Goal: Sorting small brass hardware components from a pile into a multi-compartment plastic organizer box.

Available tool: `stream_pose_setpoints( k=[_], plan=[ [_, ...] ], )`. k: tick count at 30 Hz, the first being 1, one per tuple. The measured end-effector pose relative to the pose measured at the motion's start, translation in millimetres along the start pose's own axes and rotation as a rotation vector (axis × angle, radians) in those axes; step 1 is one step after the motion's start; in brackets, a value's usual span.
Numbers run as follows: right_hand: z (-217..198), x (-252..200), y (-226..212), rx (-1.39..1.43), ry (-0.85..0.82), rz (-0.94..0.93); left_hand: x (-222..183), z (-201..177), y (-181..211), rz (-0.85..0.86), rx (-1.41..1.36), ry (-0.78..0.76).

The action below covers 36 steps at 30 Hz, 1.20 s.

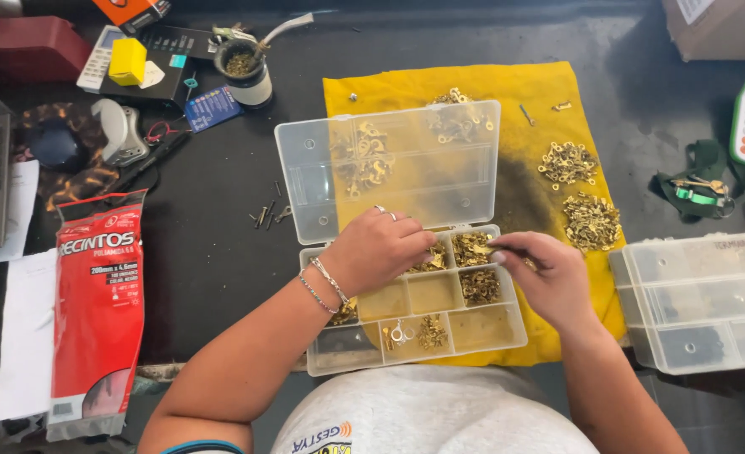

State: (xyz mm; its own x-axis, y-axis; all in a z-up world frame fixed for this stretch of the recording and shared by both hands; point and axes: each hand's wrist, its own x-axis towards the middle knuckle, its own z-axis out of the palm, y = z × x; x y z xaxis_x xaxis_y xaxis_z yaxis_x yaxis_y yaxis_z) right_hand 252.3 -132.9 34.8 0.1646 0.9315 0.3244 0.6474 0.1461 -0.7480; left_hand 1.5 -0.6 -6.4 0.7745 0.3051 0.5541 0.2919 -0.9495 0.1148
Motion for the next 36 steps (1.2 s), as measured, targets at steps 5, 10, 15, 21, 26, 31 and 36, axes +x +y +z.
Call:
stream_pose_setpoints(
  k=[5,10,15,21,26,31,36],
  plan=[
    [23.1,24.0,-23.4,0.052,-0.138,-0.156,4.0,-9.8,6.8,-0.011,-0.041,0.061],
    [33.1,39.0,-21.0,0.021,-0.217,-0.287,2.4,-5.3,6.2,-0.021,-0.004,0.120],
    [30.6,40.8,-3.7,0.000,-0.197,-0.259,0.2,0.5,3.0,-0.002,0.119,0.157],
    [33.2,34.0,16.2,0.064,-0.183,-0.218,-3.5,0.9,1.6,-0.001,0.042,0.044],
    [37.2,35.5,0.1,0.093,-0.206,-0.261,-3.3,1.9,-1.0,0.000,0.029,0.010],
    [39.3,36.2,-10.5,0.079,-0.218,-0.302,-3.3,3.2,-1.4,0.005,0.039,0.000],
    [39.7,35.7,-2.2,0.062,-0.183,-0.324,-4.4,3.6,-2.2,0.001,0.039,0.006]
  ],
)
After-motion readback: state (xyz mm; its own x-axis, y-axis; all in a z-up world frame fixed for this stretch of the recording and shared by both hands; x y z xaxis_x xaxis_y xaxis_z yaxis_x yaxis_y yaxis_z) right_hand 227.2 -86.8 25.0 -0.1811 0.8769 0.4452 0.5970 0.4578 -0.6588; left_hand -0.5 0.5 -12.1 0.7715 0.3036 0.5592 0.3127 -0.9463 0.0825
